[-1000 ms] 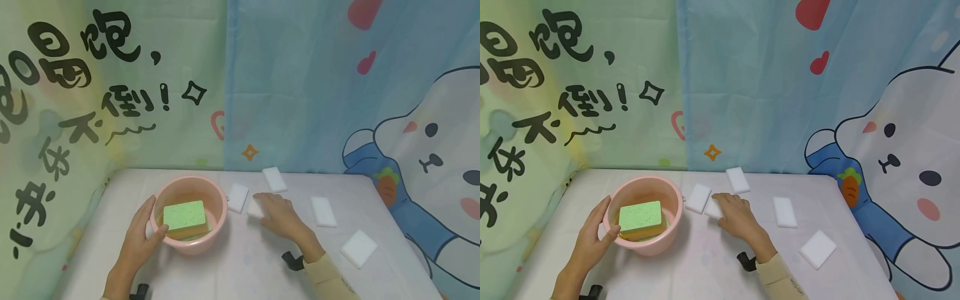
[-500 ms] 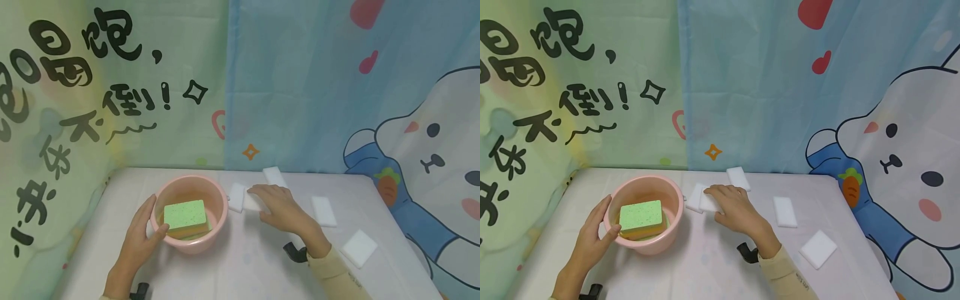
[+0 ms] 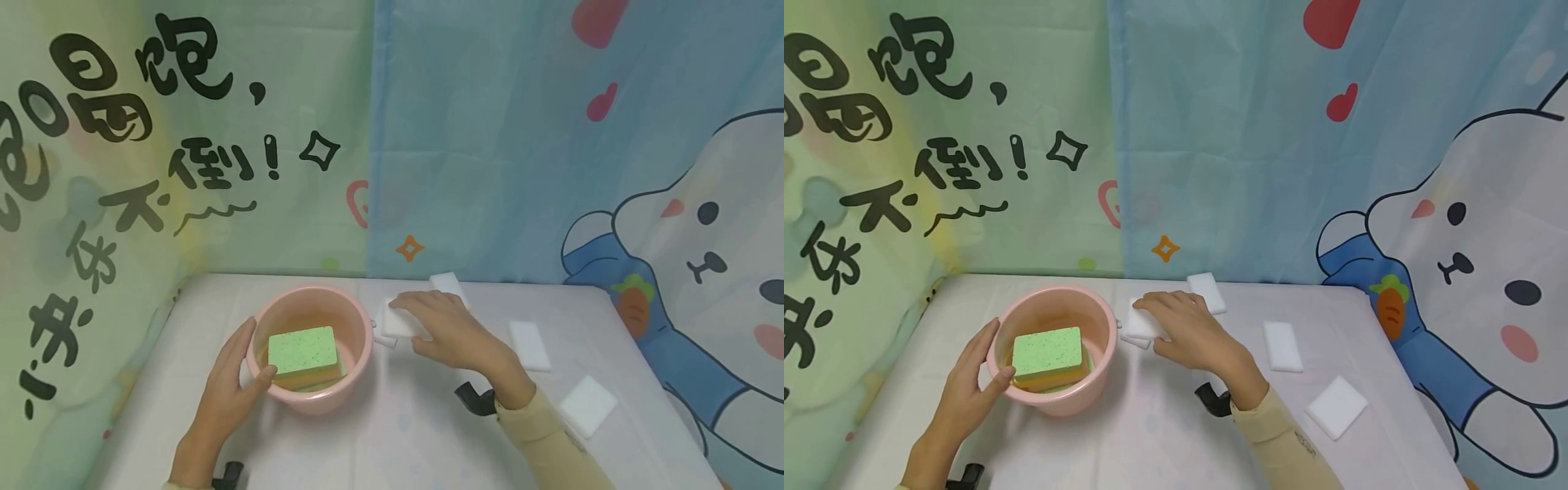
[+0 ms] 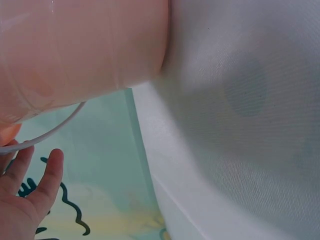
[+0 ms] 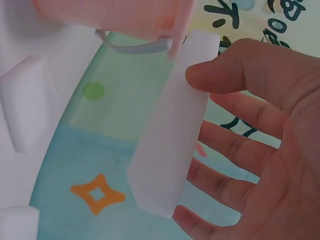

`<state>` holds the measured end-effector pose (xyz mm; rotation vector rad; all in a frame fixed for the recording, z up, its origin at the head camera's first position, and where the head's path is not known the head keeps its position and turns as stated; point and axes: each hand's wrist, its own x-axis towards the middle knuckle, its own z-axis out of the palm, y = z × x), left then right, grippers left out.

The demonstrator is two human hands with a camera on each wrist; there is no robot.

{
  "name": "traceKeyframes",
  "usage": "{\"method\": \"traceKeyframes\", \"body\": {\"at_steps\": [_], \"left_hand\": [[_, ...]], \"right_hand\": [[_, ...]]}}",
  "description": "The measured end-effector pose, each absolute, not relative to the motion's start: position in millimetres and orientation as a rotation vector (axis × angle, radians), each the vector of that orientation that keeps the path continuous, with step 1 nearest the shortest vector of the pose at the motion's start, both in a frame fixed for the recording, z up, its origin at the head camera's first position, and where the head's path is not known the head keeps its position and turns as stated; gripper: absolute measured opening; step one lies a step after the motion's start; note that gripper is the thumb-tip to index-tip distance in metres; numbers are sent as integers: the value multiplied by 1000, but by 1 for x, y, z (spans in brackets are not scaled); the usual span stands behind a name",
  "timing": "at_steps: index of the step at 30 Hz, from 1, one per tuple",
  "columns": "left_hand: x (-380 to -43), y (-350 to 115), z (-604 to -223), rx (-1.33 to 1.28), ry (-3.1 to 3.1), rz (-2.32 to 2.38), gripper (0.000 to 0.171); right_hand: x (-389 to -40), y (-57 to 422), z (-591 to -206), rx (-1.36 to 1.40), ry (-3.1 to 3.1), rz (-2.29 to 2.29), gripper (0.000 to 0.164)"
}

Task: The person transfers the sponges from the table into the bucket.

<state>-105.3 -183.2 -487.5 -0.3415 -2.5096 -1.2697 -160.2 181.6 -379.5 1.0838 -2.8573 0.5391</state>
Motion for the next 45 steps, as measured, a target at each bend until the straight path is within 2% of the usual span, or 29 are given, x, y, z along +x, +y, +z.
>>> {"method": "traceKeyframes", "body": {"at_steps": [16, 35, 45], "left_hand": [[-106, -184, -488, -328, -2513, -1276, 79], [-108, -184, -489, -353, -2493, -1271, 79], [-107, -183, -491, -349, -2499, -1265, 79]], "right_hand": [[-173, 126, -356, 1334, -2840, 560, 50], [-187, 36, -367, 1511, -2970, 299, 52], [-186, 17, -377, 1552, -3005, 229, 66]]}}
